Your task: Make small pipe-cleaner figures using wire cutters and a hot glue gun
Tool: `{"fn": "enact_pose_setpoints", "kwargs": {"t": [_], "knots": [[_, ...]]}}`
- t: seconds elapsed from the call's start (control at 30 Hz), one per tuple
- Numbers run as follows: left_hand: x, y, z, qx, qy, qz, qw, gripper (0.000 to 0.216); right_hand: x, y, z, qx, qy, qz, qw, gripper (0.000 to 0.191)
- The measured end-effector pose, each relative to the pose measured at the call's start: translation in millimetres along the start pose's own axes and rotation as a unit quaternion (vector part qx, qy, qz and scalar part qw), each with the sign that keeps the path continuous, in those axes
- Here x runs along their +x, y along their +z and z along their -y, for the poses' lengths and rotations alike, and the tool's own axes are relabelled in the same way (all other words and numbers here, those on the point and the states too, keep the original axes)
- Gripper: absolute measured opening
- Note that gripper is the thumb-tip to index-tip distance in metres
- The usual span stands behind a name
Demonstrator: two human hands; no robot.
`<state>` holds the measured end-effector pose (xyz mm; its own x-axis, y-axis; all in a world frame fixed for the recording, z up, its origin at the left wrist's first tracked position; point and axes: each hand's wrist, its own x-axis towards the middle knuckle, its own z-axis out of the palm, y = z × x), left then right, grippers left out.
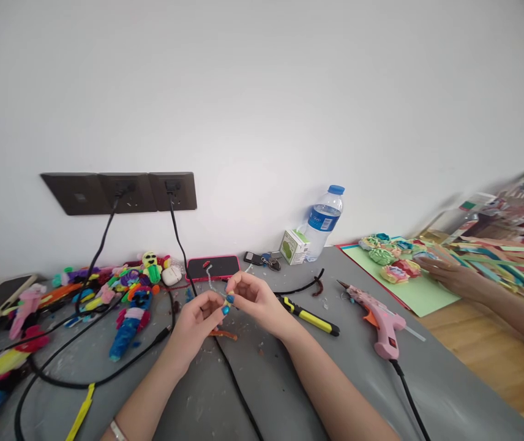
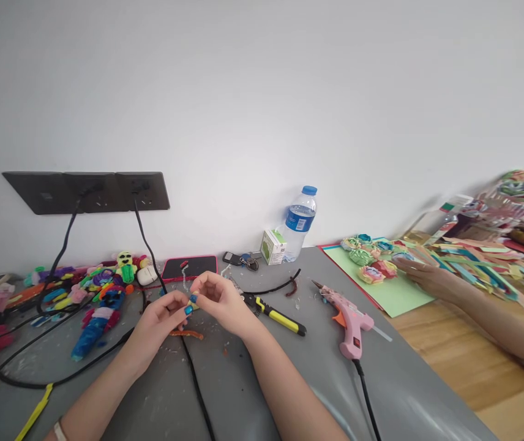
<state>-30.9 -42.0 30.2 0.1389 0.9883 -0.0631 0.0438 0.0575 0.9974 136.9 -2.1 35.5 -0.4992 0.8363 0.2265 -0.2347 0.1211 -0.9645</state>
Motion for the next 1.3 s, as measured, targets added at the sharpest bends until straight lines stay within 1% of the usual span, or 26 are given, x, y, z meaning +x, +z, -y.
{"fn": "enact_pose_setpoints", "kwargs": {"t": [0.1,0.23,0.47,0.67,0.83,0.93,1.03,1.2,1.3], "knots": [[0.0,0.2,0.8,-0.010,0.007,-0.004,1.000,0.025,-0.2,0.1,0.2,0.001,0.002,0.001,1.000,0.022],[-1.8,1.1,-1.5,-0.021,-0.010,-0.004,1.000,0.027,0.5,-0.3,-1.1,0.008,-0.002,-0.007,1.000,0.024],[-2.0,3.2,-1.4,-0.050,-0.026,-0.033,0.998,0.028,0.9,-0.4,-1.7,-0.014,-0.003,-0.011,1.000,0.025],[0.8,2.4,0.5,-0.024,0.004,-0.072,0.997,0.030,0.6,-0.8,-1.4,-0.028,0.011,-0.006,1.000,0.028],[1.3,-2.2,1.0,0.028,0.015,-0.073,0.997,0.028,0.3,-1.9,-3.7,-0.031,0.006,-0.005,0.999,0.024],[2.4,-4.8,2.0,0.045,0.021,-0.084,0.995,0.027,1.0,-1.4,-3.8,-0.027,0.008,-0.005,1.000,0.025],[3.6,-6.4,3.2,0.057,0.025,-0.094,0.994,0.025,2.7,-2.1,-4.5,-0.030,0.013,-0.022,0.999,0.026],[4.7,-8.8,2.9,0.069,0.035,-0.119,0.990,0.026,5.9,-8.9,-8.6,-0.019,0.025,-0.082,0.996,0.024],[5.6,-10.0,2.2,0.074,0.036,-0.130,0.988,0.027,6.6,-13.3,-11.5,-0.030,0.026,-0.104,0.994,0.022]]}}
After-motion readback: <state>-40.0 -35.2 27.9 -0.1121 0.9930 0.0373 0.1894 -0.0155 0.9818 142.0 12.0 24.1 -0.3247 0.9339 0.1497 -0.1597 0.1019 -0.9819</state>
